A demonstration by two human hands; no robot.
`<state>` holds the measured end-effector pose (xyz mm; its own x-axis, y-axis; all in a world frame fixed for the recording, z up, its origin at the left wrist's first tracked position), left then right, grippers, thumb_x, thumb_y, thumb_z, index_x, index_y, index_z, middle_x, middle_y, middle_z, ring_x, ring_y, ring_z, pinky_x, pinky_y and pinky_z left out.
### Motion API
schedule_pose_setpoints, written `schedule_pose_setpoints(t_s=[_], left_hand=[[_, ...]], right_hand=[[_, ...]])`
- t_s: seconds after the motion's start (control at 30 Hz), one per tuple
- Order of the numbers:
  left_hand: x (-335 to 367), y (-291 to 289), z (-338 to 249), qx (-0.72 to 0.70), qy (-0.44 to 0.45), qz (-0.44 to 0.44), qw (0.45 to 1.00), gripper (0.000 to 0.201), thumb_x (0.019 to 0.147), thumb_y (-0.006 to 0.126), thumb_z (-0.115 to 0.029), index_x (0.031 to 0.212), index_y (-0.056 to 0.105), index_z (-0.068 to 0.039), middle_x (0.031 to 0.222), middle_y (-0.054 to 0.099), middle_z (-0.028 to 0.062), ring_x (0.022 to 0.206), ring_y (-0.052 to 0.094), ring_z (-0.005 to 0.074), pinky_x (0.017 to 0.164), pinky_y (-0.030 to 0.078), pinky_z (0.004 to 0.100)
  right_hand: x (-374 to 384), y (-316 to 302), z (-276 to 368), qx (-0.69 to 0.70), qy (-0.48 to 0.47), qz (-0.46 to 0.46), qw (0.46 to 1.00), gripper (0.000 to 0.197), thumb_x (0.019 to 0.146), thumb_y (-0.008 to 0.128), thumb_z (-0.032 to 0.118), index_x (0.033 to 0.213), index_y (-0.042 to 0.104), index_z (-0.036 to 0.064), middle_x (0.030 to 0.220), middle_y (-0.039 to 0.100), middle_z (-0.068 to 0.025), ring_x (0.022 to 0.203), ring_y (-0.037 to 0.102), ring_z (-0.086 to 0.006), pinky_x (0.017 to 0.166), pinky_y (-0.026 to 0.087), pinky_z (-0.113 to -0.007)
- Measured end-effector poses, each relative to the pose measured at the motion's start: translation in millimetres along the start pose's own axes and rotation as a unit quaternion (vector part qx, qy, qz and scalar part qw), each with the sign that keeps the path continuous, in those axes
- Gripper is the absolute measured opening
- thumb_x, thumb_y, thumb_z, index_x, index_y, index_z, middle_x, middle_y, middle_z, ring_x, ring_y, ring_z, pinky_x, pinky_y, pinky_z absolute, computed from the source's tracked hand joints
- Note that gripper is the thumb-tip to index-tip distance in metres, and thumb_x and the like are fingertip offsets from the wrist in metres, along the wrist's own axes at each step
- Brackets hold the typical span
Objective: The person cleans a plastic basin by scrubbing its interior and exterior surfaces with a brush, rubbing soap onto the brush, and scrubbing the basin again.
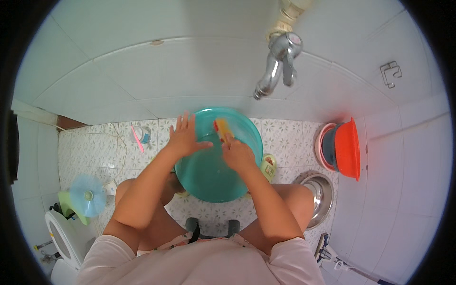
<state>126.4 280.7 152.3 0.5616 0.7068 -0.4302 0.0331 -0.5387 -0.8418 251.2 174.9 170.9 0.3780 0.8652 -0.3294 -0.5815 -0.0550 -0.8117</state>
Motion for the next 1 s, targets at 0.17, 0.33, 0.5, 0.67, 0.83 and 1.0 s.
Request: schedule_pose_setpoints(t_s=[0.17,0.33,0.5,0.67,0.83,1.0], left_hand=[[-2,6,19,-0.023,-0.032,0.017,0.999,0.103,0.075,0.061,-0.064,0.145,0.016,-0.003,0.152,0.009,0.0198,0.141,0.009,0.0373,0.109,0.017,0.0572],[6,25,20,-0.041,-0.021,-0.019,0.999,0.087,0.083,0.056,-0.056,0.142,0.022,-0.002,0.151,0.016,0.0205,0.139,0.016,0.0383,0.108,0.021,0.0569],[14,37,6,-0.139,0.034,-0.034,0.989,0.073,0.085,0.058,-0.047,0.136,0.035,0.000,0.142,0.034,0.0227,0.132,0.033,0.0364,0.106,0.030,0.0478],[54,43,79,-0.189,-0.042,-0.085,0.977,0.058,0.087,0.055,-0.039,0.127,0.045,0.003,0.126,0.051,0.0240,0.118,0.049,0.0370,0.100,0.038,0.0414],[73,86,133,-0.213,-0.136,-0.137,0.958,0.052,0.091,0.048,-0.040,0.123,0.051,0.001,0.122,0.055,0.0231,0.115,0.052,0.0364,0.099,0.039,0.0420],[56,71,59,-0.267,-0.024,-0.144,0.953,0.063,0.092,0.038,-0.053,0.130,0.047,-0.004,0.131,0.049,0.0198,0.124,0.043,0.0349,0.105,0.031,0.0411]], right_hand=[[-18,-5,-30,0.051,0.063,0.004,0.997,0.049,0.089,0.044,0.033,0.133,0.047,0.0113,0.099,0.062,-0.0267,0.094,0.059,-0.0436,0.085,0.046,-0.047],[-41,-9,-39,0.051,0.026,-0.023,0.998,0.048,0.089,0.046,0.030,0.131,0.048,0.0077,0.104,0.062,-0.0251,0.096,0.059,-0.0424,0.087,0.045,-0.047],[-61,-4,-59,0.064,0.042,-0.007,0.997,0.049,0.090,0.044,0.030,0.133,0.045,0.0071,0.112,0.059,-0.0238,0.101,0.057,-0.0416,0.089,0.044,-0.046],[-75,5,-71,0.096,0.037,-0.024,0.994,0.048,0.092,0.044,0.033,0.135,0.044,0.0109,0.110,0.059,-0.0251,0.101,0.057,-0.0411,0.088,0.044,-0.046],[-77,18,-60,0.141,0.061,0.017,0.988,0.048,0.092,0.046,0.034,0.135,0.043,0.0125,0.112,0.059,-0.0241,0.101,0.057,-0.0388,0.088,0.044,-0.042],[-77,3,-56,0.184,0.048,-0.017,0.982,0.049,0.091,0.047,0.033,0.135,0.044,0.0132,0.113,0.059,-0.0232,0.101,0.057,-0.0392,0.087,0.045,-0.042]])
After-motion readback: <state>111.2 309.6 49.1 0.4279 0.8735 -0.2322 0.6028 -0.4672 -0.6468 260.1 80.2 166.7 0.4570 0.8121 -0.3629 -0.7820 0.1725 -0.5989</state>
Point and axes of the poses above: each hand's wrist, its own x-axis towards the middle knuckle, its own y-axis out of the palm, z = x × y, the point moved 10 cm from there along x, towards the middle knuckle
